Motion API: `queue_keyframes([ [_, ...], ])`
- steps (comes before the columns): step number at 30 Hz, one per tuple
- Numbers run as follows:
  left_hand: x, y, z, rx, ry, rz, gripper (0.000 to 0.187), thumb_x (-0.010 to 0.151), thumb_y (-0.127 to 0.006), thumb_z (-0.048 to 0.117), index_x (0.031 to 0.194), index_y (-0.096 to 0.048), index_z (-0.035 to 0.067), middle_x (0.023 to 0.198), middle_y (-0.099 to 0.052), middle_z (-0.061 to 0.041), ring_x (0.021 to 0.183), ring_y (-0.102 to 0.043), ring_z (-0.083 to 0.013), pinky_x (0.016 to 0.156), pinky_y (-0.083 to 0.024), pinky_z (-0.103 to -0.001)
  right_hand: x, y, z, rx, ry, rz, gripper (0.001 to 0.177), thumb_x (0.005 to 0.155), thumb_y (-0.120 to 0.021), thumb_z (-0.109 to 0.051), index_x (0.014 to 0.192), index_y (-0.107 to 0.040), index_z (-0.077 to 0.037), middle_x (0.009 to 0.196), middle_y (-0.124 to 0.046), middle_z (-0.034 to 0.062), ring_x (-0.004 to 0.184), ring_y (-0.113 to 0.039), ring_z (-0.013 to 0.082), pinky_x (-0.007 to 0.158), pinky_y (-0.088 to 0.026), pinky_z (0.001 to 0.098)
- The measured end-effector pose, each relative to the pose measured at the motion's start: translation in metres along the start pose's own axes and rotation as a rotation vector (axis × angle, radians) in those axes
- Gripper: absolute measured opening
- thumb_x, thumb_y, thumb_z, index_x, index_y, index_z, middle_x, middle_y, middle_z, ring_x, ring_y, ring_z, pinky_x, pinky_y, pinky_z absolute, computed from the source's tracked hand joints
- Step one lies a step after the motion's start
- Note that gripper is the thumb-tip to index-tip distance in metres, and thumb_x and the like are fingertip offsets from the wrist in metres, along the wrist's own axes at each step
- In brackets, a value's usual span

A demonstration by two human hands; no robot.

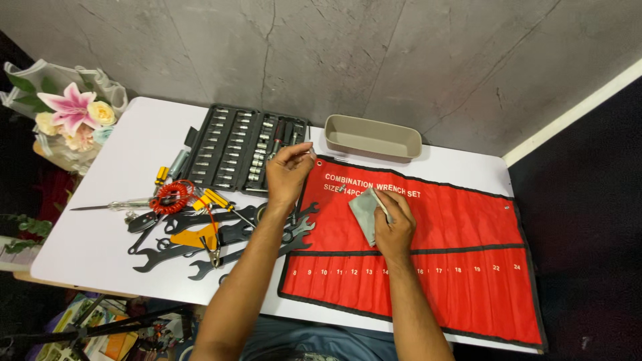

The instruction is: The person wipes various tools with a cloth, including a socket, a roll of tape, a soldering iron, and screwdrivers. The person places the cleaned items into a beige tray on the table.

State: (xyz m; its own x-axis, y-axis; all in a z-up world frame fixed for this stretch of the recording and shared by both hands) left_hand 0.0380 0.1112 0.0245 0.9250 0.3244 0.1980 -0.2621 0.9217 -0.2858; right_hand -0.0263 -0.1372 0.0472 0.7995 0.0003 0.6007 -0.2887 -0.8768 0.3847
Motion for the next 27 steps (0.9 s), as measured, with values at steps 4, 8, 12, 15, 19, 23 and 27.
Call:
queue_keyframes([
  [4, 0.035, 0.054, 0.036, 0.427, -0.164, -0.079, 0.028, 0.089, -0.075, -0.002, 0.117, -0.074, 0.001, 0.102, -0.074, -0.009, 0.090, -0.071, -0.0129, 0.079, -0.057, -0.024, 0.001, 0.000, -0.003, -0.003, 0.015, -0.015, 0.036, 0.088, -0.060, 0.010, 0.120, -0.074, -0.002, 0.115, -0.070, 0.0121, 0.106, -0.070, 0.0247, 0.091, -0.056, 0.0320],
  [8, 0.072, 0.091, 0.065, 0.877, -0.255, -0.253, 0.032, 0.087, -0.074, 0.002, 0.119, -0.072, 0.004, 0.107, -0.075, -0.014, 0.095, -0.075, -0.0215, 0.084, -0.060, -0.031, 0.001, 0.000, -0.004, -0.003, 0.027, -0.024, 0.036, 0.088, -0.060, 0.009, 0.120, -0.074, -0.002, 0.114, -0.070, 0.0124, 0.105, -0.070, 0.0248, 0.091, -0.056, 0.0328],
  [12, 0.095, 0.099, 0.064, 1.162, -0.240, -0.423, 0.031, 0.087, -0.071, 0.003, 0.118, -0.073, 0.008, 0.114, -0.075, -0.012, 0.101, -0.072, -0.0282, 0.088, -0.057, -0.038, 0.001, -0.001, -0.003, -0.004, 0.015, -0.020, 0.035, 0.089, -0.060, 0.009, 0.120, -0.073, -0.002, 0.113, -0.070, 0.0121, 0.104, -0.070, 0.0244, 0.090, -0.056, 0.0325],
  [15, 0.100, 0.098, 0.054, 1.267, -0.266, -0.490, 0.027, 0.088, -0.071, 0.006, 0.114, -0.075, 0.011, 0.113, -0.075, -0.009, 0.102, -0.071, -0.0293, 0.088, -0.057, -0.039, 0.001, -0.001, -0.001, -0.017, -0.007, -0.020, 0.037, 0.087, -0.061, 0.009, 0.120, -0.074, -0.003, 0.113, -0.070, 0.0124, 0.103, -0.070, 0.0247, 0.088, -0.056, 0.0323],
  [19, 0.103, 0.100, 0.045, 1.315, -0.266, -0.471, 0.024, 0.089, -0.070, 0.005, 0.110, -0.078, 0.014, 0.113, -0.075, -0.009, 0.099, -0.071, -0.0301, 0.086, -0.056, -0.040, 0.001, -0.002, 0.001, -0.023, 0.000, -0.009, 0.037, 0.088, -0.061, 0.009, 0.120, -0.074, -0.003, 0.115, -0.070, 0.0123, 0.105, -0.070, 0.0250, 0.090, -0.056, 0.0331],
  [23, 0.099, 0.102, 0.057, 1.227, -0.316, -0.409, 0.021, 0.091, -0.069, 0.006, 0.108, -0.078, 0.012, 0.110, -0.076, -0.009, 0.099, -0.072, -0.0297, 0.086, -0.057, -0.040, 0.001, -0.001, 0.001, -0.022, -0.006, -0.010, 0.037, 0.088, -0.061, 0.008, 0.120, -0.074, -0.003, 0.115, -0.070, 0.0118, 0.105, -0.070, 0.0245, 0.090, -0.057, 0.0327],
  [27, 0.085, 0.089, 0.078, 1.159, -0.344, -0.355, 0.019, 0.091, -0.071, 0.010, 0.109, -0.076, 0.008, 0.110, -0.076, -0.011, 0.099, -0.072, -0.0302, 0.085, -0.057, -0.039, 0.001, -0.001, 0.002, -0.019, -0.010, 0.004, 0.036, 0.089, -0.060, 0.008, 0.120, -0.074, -0.003, 0.115, -0.070, 0.0127, 0.105, -0.070, 0.0250, 0.089, -0.056, 0.0329],
])
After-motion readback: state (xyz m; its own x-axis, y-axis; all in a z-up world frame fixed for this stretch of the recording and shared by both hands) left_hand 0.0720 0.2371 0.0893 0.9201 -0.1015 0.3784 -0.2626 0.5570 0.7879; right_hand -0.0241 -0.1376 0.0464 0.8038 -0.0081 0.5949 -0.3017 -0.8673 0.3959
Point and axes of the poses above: each hand's wrist, its own x-axis towards the middle knuckle, its own y-axis out of the back of the hand, z = x × y, the point moved 2 cm from there along x, towards the middle knuckle
